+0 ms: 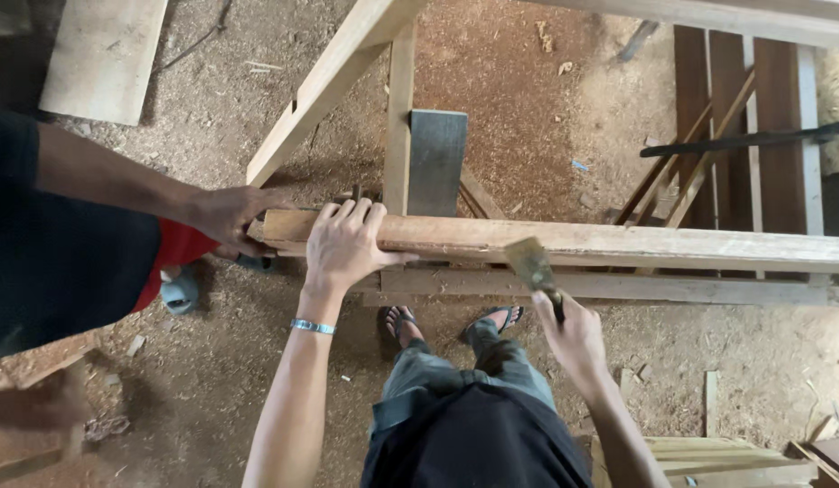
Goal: The person scrapes a wooden beam with a tool and sands it by hand to refine the surface.
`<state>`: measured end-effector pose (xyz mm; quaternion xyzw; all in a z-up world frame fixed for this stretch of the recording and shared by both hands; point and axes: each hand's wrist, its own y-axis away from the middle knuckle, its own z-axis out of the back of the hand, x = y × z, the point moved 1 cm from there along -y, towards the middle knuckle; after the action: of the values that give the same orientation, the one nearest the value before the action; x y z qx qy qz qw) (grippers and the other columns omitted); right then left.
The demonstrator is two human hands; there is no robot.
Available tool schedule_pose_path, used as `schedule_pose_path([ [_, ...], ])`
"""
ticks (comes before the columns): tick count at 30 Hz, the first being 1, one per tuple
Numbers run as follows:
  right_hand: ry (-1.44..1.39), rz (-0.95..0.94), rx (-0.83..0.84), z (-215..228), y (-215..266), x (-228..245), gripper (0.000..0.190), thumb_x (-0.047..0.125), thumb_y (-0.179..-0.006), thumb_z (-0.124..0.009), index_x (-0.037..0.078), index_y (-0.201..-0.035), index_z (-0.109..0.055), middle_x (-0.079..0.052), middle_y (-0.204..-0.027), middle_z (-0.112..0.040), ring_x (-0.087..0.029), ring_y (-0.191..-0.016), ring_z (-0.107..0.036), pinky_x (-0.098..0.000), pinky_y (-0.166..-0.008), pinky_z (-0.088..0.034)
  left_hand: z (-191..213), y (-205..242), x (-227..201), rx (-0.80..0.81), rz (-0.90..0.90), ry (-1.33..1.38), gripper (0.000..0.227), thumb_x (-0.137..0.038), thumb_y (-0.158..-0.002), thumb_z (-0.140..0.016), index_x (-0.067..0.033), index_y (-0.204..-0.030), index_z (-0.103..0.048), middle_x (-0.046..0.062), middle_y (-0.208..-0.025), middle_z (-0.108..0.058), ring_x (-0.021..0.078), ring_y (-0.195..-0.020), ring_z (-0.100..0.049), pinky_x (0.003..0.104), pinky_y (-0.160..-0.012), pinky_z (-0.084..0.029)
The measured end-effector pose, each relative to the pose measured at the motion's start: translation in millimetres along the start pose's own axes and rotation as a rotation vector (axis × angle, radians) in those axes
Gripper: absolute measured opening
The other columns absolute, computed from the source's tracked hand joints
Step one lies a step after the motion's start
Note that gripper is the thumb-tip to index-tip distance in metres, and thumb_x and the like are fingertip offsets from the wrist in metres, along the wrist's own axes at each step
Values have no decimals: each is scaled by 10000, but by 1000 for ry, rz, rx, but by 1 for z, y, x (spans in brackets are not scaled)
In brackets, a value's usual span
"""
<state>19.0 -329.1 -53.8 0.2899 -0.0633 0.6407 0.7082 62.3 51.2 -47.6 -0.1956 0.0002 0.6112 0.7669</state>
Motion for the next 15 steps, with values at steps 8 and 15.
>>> schedule_pose_path([
  [8,263,-112,18,50,1,5,550,509,-1032,-467,22,-914,-694,-59,-550,-626,-139,-329,-447,-333,-281,-399,-8,-2,4,-3,-15,-27,905,-896,-595,-703,-72,-971,-693,83,-949,-736,243,-935,-706,384,-843,-526],
  [15,228,-24,63,13,-11,37,500,488,-1027,-468,51,-925,-691,-63,-548,-637,-131,-341,-530,-310,-306,-448,-14,-15,8,37,-20,4,926,-931,-621,-660,-73,-966,-702,98,-912,-741,221,-831,-711,392,-780,-556],
])
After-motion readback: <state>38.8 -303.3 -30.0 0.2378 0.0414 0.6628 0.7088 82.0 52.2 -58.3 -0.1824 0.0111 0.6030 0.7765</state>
